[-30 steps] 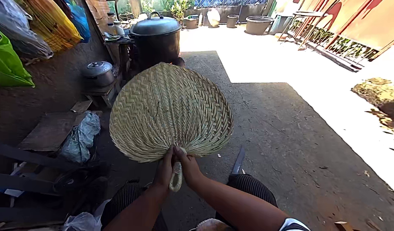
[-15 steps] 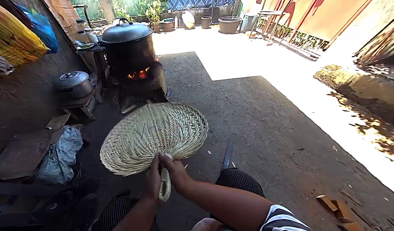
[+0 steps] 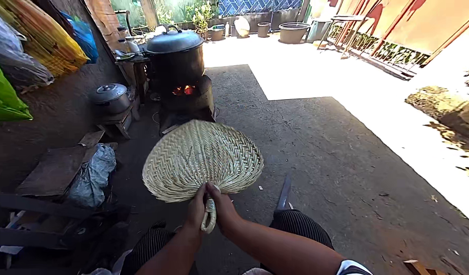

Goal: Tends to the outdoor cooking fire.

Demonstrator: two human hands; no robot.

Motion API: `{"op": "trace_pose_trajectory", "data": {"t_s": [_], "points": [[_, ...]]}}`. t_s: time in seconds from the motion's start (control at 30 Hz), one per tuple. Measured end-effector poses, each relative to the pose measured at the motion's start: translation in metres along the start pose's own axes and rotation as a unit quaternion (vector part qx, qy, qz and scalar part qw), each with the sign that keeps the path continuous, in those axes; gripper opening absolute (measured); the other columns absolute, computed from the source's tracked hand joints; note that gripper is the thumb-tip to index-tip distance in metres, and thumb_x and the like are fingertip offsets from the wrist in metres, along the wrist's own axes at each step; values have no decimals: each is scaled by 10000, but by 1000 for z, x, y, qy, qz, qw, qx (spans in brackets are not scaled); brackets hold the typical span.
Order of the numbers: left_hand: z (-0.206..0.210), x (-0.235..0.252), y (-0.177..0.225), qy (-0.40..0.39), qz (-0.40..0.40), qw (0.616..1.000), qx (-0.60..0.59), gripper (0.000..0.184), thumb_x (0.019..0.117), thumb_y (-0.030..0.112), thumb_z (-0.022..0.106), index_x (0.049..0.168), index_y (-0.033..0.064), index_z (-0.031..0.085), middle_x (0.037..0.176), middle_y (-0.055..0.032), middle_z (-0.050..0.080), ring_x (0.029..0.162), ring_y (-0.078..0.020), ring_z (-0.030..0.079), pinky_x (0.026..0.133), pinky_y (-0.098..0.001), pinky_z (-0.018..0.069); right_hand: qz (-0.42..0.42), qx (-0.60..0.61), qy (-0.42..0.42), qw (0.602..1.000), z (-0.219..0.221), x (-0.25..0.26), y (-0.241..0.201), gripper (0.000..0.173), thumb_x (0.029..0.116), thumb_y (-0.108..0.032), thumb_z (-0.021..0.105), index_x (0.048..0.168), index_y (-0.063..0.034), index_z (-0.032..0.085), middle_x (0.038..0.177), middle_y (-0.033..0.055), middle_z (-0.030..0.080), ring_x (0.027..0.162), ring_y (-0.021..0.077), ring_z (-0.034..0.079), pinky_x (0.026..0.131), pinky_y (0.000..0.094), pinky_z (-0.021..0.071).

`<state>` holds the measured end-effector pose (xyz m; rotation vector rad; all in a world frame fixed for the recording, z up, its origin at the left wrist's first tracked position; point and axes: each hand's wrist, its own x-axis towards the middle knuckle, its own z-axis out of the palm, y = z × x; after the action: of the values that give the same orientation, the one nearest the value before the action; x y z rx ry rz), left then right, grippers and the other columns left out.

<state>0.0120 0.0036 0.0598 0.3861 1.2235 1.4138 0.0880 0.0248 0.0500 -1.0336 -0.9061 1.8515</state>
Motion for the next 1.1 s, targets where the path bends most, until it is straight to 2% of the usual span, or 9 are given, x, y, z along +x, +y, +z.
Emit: {"op": "trace_pose_trajectory", "data": {"t_s": [0.1,0.17,0.3,0.47,0.63,0.73,0.9,1.03,1.1], "points": [[2,-11,0,18,52,997,52,442,1114,335,369,1037,34,684,831,-52,698,752,-96,685,710,-263,578,-52,-18,-9,998,1,-8,-4,382,1104,-294,430,1074,5,667,894,61,726,864,83,706,834,286,583],[1,-10,2,15,67,996,53,415,1111,315,388,1044,28,680,839,-51,702,769,-95,691,731,-262,585,-80,-12,-28,996,1,-7,-4,354,1099,-263,426,1112,6,656,917,44,733,889,60,707,857,261,584],[0,-2,-4,32,-11,999,18,419,1106,348,393,1037,34,662,828,-65,677,723,-120,664,661,-279,561,2,-9,12,1000,0,0,4,416,1115,-325,416,1072,0,671,892,81,719,848,122,703,811,316,579],[0,-13,0,11,69,995,71,412,1110,313,392,1059,29,687,861,-50,709,800,-95,696,762,-267,585,-96,-26,-34,994,-4,-8,-1,356,1088,-268,431,1113,3,660,921,34,739,892,54,709,864,258,587],[2,-3,-3,11,-42,999,7,442,1107,385,371,1007,63,657,777,-64,660,652,-133,647,571,-286,542,12,-34,8,999,-6,-1,4,431,1113,-355,409,1061,-9,661,843,87,703,779,139,695,727,323,577],[3,-10,0,3,11,999,30,434,1107,355,393,1052,36,683,857,-63,701,773,-113,689,722,-277,578,-54,-27,-7,998,-4,-6,0,404,1109,-291,393,1029,-17,679,846,45,723,817,82,707,789,279,588],[0,2,-3,12,-35,999,19,411,1100,361,413,1056,36,661,855,-78,674,758,-134,664,700,-297,557,-17,-2,19,1000,-3,2,8,410,1121,-312,389,1111,0,655,922,83,715,881,118,700,836,307,576],[2,-11,-1,8,45,999,22,384,1106,303,415,1092,20,675,879,-62,708,803,-100,694,754,-264,581,-82,-6,-17,996,-2,-5,3,360,1109,-238,375,1151,4,638,959,51,729,922,60,700,873,246,572],[2,-8,1,10,24,1000,11,378,1105,307,417,1077,27,668,866,-63,698,789,-104,688,739,-262,576,-61,4,-15,998,-2,-3,4,365,1117,-248,371,1167,3,632,969,58,724,926,70,697,874,253,570]]}}
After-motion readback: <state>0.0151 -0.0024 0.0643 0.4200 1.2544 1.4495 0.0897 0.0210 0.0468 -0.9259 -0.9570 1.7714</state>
